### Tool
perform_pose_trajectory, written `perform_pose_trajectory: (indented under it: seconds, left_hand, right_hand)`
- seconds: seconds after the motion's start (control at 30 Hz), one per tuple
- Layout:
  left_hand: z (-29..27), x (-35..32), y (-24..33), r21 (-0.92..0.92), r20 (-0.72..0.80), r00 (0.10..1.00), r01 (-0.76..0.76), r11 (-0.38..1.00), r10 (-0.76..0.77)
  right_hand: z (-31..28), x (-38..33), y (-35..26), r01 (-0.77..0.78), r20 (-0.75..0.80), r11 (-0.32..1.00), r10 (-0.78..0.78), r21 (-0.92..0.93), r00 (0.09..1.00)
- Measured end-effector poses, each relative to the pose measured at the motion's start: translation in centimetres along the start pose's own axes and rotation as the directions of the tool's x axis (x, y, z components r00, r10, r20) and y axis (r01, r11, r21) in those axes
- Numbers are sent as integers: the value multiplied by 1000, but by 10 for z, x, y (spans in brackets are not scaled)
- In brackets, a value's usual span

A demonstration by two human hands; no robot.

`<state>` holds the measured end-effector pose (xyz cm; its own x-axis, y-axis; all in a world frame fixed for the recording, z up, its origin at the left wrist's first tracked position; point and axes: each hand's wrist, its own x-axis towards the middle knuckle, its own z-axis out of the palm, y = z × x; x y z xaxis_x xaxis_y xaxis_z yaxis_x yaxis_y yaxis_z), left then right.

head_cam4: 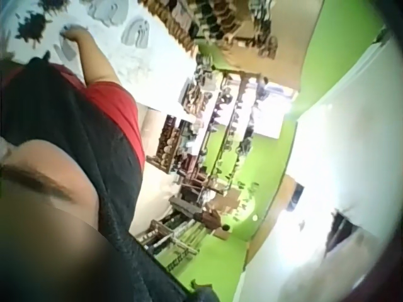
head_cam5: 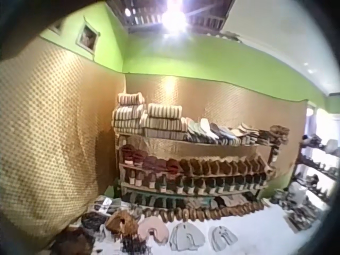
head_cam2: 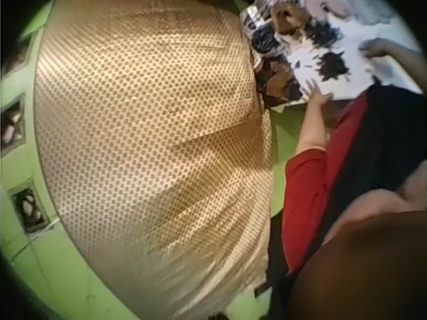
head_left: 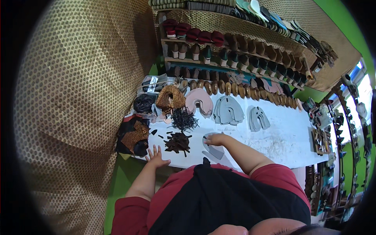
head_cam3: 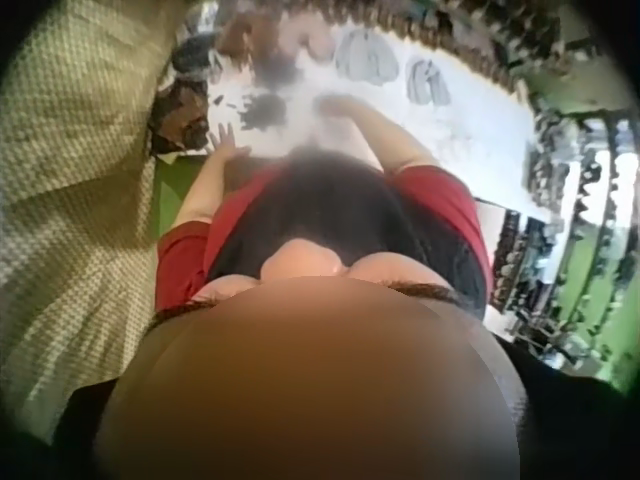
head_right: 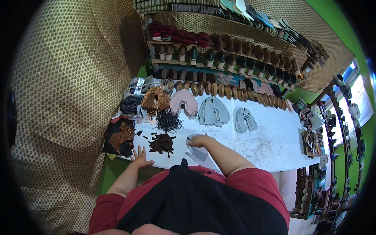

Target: Organizing and matching shoe insoles with upper components on a workbench in a shoe factory.

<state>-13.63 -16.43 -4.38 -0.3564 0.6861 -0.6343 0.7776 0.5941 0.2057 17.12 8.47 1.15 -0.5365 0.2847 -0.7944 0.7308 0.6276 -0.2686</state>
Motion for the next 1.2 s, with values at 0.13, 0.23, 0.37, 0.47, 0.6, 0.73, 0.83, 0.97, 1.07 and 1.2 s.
perform_pose_trajectory:
  seconds: [0.13, 0.23, 0.37, 0.47, 0.6, 0.73, 0.83, 0.97, 1.07, 1.2]
  left_hand:
    - [-6, -5, 10, 48, 11, 1000, 18, 999, -19]
    - [-13, -3, 19, 90, -5, 1000, 9, 996, -9]
    - [-2, -3, 6, 68, 20, 999, 34, 997, -35]
    - [-3, -5, 11, 70, -10, 1000, 24, 997, -23]
    - [-6, -6, 17, 74, -35, 999, 11, 997, -9]
    - [-5, -4, 14, 33, -41, 999, 8, 999, -7]
    - [-3, -5, 11, 32, -38, 999, 14, 999, -13]
    - [-6, -8, 17, 34, -18, 999, 36, 999, -35]
    - [-8, -5, 18, 33, 0, 997, 75, 997, -75]
    - [-14, -6, 25, 37, 12, 997, 82, 996, -82]
  right_hand:
    - [30, 13, 22, 48, -212, 977, -92, -206, 973]
    - [15, 47, 68, 236, -125, 969, -226, 71, 966]
    - [8, -1, 9, 111, -94, 990, -119, -93, 988]
    - [69, 5, 25, 113, -308, 973, -172, -199, 936]
    - [59, 1, 30, 165, -339, 971, -216, -175, 916]
    - [77, -1, 21, 206, -316, 944, -285, -259, 905]
    - [63, 4, 17, 192, -240, 949, -253, -251, 937]
    - [36, 2, 8, 15, -228, 998, -27, -58, 973]
    - [46, 3, 25, 9, -285, 981, -66, -195, 956]
    - [0, 15, 43, 53, -1, 995, -53, 84, 999]
